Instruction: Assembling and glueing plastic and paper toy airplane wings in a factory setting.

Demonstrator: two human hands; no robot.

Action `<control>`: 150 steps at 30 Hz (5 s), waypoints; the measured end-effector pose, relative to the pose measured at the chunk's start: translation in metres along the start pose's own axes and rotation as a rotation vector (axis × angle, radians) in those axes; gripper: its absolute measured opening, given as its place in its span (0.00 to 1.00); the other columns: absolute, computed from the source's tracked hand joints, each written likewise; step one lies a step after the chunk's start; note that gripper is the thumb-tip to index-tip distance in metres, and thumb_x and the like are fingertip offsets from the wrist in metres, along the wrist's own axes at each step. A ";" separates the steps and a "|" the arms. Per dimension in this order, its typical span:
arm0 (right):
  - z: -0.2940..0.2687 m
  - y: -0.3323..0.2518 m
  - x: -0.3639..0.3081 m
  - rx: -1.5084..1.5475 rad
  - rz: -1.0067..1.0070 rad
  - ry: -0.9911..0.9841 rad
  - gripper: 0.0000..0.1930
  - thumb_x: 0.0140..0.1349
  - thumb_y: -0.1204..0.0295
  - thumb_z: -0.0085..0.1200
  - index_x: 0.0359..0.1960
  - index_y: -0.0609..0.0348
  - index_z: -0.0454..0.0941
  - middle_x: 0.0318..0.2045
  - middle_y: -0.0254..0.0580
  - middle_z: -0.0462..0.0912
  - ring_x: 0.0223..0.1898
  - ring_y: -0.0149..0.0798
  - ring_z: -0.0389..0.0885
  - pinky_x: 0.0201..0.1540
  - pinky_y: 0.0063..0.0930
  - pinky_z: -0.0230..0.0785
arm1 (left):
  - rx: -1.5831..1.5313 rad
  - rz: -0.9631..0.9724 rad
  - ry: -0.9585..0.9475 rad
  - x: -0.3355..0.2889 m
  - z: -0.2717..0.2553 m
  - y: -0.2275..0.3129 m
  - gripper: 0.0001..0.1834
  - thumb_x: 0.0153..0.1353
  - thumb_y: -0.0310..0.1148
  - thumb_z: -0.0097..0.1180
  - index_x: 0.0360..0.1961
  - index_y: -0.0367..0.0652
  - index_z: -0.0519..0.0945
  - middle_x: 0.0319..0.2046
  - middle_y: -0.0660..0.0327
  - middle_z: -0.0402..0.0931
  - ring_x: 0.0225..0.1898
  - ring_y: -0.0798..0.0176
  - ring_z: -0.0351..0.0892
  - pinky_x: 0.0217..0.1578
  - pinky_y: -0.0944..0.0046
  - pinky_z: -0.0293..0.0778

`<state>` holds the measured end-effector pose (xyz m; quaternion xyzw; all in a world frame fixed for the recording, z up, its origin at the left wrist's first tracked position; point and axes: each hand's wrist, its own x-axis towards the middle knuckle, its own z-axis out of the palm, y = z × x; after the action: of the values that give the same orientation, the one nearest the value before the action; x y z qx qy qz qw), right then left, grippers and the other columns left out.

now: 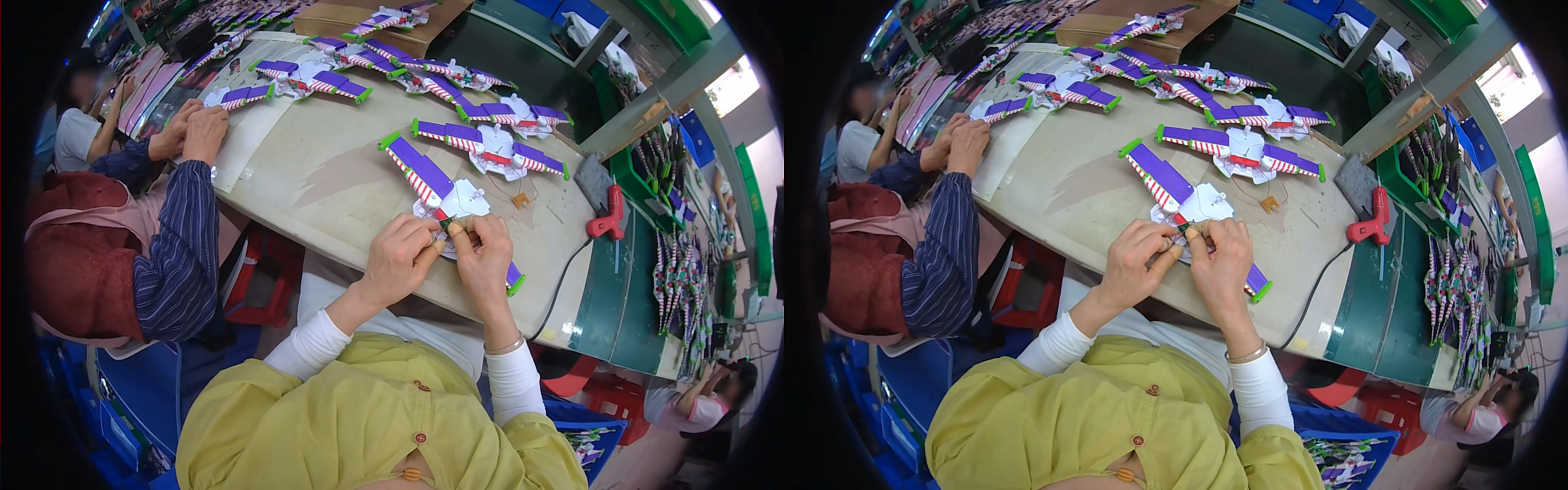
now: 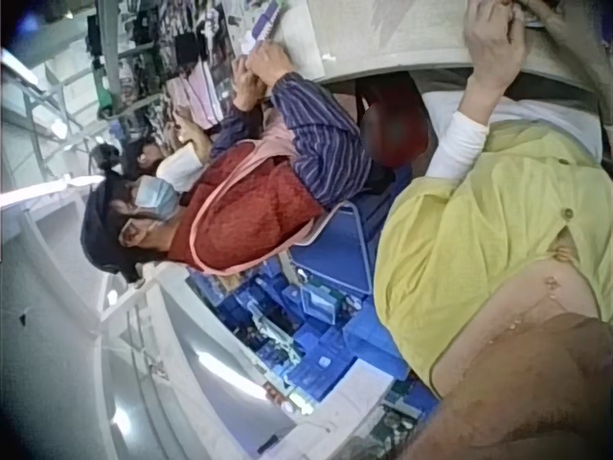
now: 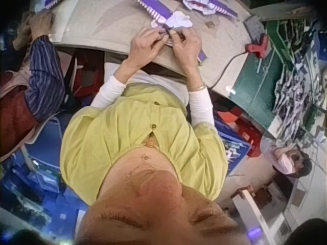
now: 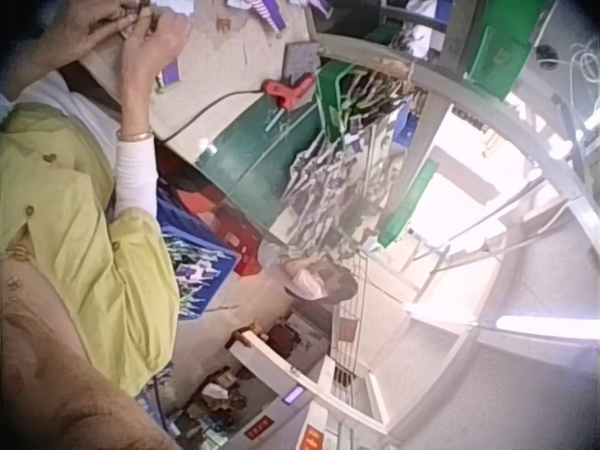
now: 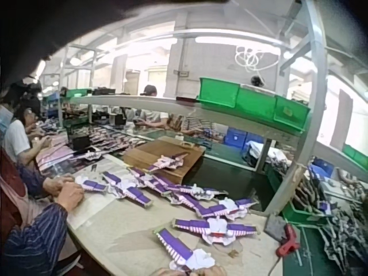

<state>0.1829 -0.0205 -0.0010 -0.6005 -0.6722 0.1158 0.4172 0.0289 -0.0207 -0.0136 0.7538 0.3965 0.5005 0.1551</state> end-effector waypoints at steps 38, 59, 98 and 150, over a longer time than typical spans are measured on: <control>-0.077 0.154 0.133 -0.743 -0.229 -0.301 0.15 0.45 0.79 0.56 0.38 0.63 0.72 0.37 0.54 0.78 0.44 0.55 0.75 0.47 0.49 0.65 | -0.379 -0.230 -0.436 0.141 -0.077 -0.090 0.35 0.51 0.34 0.71 0.61 0.42 0.73 0.49 0.65 0.79 0.47 0.77 0.70 0.52 0.70 0.67; -0.075 0.037 -0.008 -0.565 -0.132 -0.425 0.13 0.56 0.80 0.45 0.44 0.68 0.67 0.30 0.53 0.75 0.27 0.50 0.82 0.26 0.40 0.75 | 0.793 -0.172 0.090 0.287 -0.033 -0.215 0.34 0.58 0.55 0.56 0.62 0.51 0.71 0.57 0.50 0.69 0.59 0.44 0.66 0.59 0.45 0.59; -0.072 -0.003 -0.002 -0.173 -0.413 -0.404 0.43 0.43 0.74 0.63 0.66 0.62 0.60 0.52 0.46 0.73 0.49 0.45 0.72 0.52 0.37 0.61 | -0.384 -0.059 -0.192 0.010 -0.011 0.002 0.22 0.57 0.37 0.65 0.50 0.38 0.75 0.41 0.58 0.77 0.39 0.64 0.76 0.47 0.62 0.68; -0.029 -0.007 0.007 0.175 -0.114 -0.186 0.03 0.53 0.79 0.60 0.28 0.63 0.79 0.22 0.38 0.74 0.26 0.35 0.72 0.30 0.29 0.64 | 0.086 0.046 0.158 -0.015 0.003 0.004 0.08 0.49 0.28 0.67 0.28 0.40 0.79 0.35 0.60 0.80 0.36 0.56 0.79 0.35 0.58 0.71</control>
<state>0.1990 -0.0257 0.0247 -0.5093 -0.7282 0.2053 0.4100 0.0309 -0.0344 -0.0222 0.7268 0.4113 0.5443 0.0792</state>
